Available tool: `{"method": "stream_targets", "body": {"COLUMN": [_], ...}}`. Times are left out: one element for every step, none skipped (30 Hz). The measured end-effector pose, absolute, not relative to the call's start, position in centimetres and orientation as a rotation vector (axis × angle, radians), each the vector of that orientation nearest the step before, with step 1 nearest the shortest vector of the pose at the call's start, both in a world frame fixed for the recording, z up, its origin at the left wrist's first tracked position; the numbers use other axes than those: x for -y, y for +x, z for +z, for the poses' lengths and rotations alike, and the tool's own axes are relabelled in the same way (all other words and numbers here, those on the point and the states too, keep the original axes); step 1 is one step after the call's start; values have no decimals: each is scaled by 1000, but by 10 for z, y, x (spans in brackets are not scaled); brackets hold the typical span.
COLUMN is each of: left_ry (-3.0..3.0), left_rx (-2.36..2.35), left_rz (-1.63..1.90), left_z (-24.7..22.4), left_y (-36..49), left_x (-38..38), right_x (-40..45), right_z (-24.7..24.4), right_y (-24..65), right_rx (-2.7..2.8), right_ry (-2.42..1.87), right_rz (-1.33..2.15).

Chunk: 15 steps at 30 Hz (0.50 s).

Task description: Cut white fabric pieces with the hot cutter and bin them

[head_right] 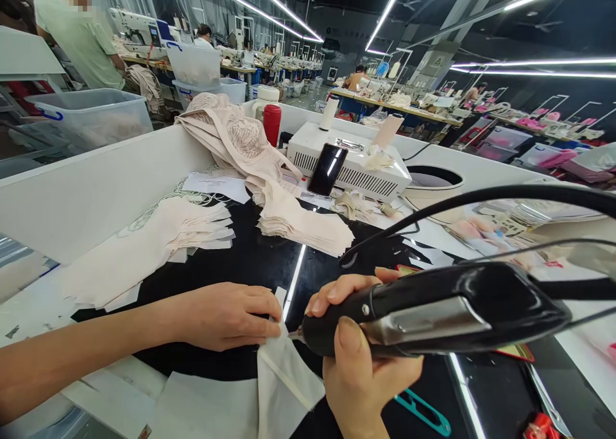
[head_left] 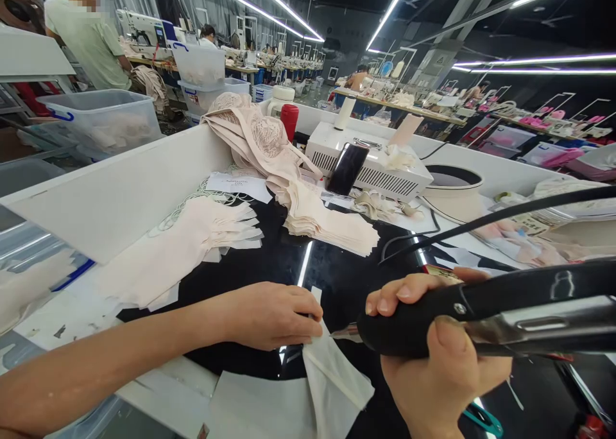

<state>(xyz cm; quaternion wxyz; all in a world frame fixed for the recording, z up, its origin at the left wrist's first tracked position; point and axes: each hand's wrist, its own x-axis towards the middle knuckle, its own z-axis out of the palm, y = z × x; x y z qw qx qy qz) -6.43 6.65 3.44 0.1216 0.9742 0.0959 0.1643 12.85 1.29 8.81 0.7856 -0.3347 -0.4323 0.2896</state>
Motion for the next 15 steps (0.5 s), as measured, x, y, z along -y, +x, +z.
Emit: {"method": "stream_targets", "body": {"left_ry": [2846, 2848, 2850, 2852, 2854, 2856, 2856, 2856, 2855, 2856, 2856, 2856, 2856, 2855, 2852], "left_rx": [-279, -278, -278, -281, -286, -292, -298, -302, -307, -312, -316, -317, -318, -315, -314], "left_rz": [475, 467, 458, 451, 447, 446, 450, 455, 464, 474, 485, 494, 499, 501, 501], "left_z": [34, 34, 34, 34, 34, 34, 34, 34, 34, 34, 35, 35, 35, 35, 35], "left_y": [-64, -64, -64, -63, -63, -63, -63, -63, -63, -63, -63, -64, -64, -64, -65], "left_x": [-67, -67, -66, -66, -66, -66, -65, -65, -64, -64, -64, -64, -64, -63, -63], "right_x": [-14, -16, -17, -18, -18, -18, -18, -18, -18, -17, -17, -18, -18, -19, -20], "right_z": [88, 89, 88, 88, 88, 87, 87, 86, 86, 86, 86, 87, 87, 87, 88], "right_y": [128, 127, 126, 125, 125, 125, 124, 124, 125, 125, 125, 125, 125, 126, 126], "right_rx": [933, 937, 943, 949, 954, 957, 959, 960, 960, 961, 963, 967, 970, 971, 967], "right_ry": [-715, -708, -703, -701, -700, -701, -704, -707, -709, -712, -712, -712, -710, -709, -709], "right_rz": [620, 617, 616, 617, 619, 622, 626, 630, 632, 636, 638, 639, 638, 636, 633]}}
